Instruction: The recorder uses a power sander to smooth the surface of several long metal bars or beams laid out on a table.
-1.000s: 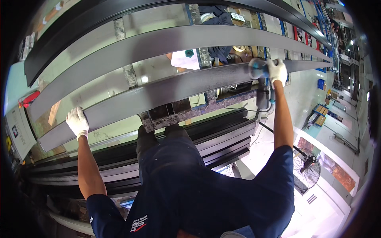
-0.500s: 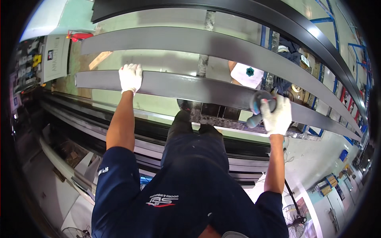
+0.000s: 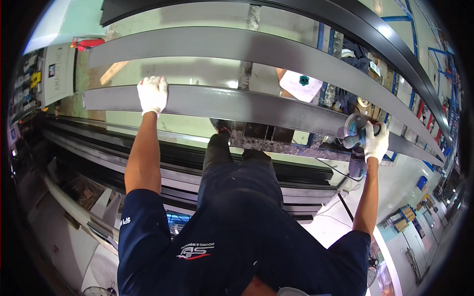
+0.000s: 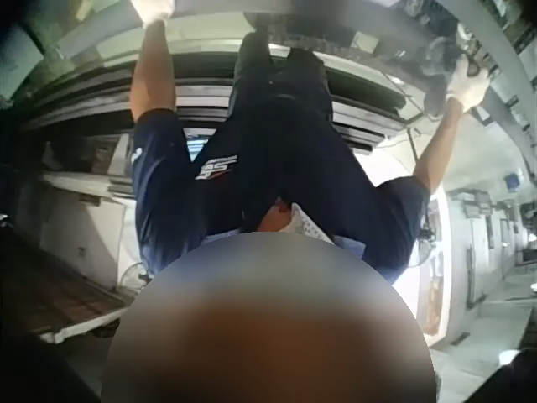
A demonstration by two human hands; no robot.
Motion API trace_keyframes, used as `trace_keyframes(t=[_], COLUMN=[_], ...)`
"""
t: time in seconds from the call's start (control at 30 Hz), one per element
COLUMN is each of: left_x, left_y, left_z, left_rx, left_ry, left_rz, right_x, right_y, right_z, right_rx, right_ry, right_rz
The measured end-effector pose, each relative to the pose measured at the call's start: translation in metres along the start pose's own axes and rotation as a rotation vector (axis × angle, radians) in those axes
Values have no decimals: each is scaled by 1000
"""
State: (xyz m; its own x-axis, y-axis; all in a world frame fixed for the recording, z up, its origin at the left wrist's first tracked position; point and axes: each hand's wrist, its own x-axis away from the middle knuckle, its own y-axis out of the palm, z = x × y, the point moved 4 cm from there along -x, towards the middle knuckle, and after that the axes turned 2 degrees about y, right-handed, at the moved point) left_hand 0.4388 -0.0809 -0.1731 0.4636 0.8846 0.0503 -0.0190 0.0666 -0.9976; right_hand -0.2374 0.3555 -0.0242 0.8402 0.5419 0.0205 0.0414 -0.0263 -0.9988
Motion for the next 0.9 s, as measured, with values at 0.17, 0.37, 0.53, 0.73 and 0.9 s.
trace_keyframes(t=[0.17,0.37,0.53,0.73,0.9], left_x=[-1,3,1,-1,2], left_y=[-3,6,-2,-18,-9], left_z=[-3,-10,-4,7,-32], left_rx=[15,16,45,135,639], left_ry=[17,28,7,33,-29], left_rz=[5,48,30,26,58], right_x=[-15,31,88,165,226], right_y=[2,1,-3,7,13], right_z=[52,-74,-212,-374,-518], right_rx=[73,-2,0,-107,-264], right_ry=[120,-12,-136,-327,-462], right_rz=[27,27,-50,-52,-176])
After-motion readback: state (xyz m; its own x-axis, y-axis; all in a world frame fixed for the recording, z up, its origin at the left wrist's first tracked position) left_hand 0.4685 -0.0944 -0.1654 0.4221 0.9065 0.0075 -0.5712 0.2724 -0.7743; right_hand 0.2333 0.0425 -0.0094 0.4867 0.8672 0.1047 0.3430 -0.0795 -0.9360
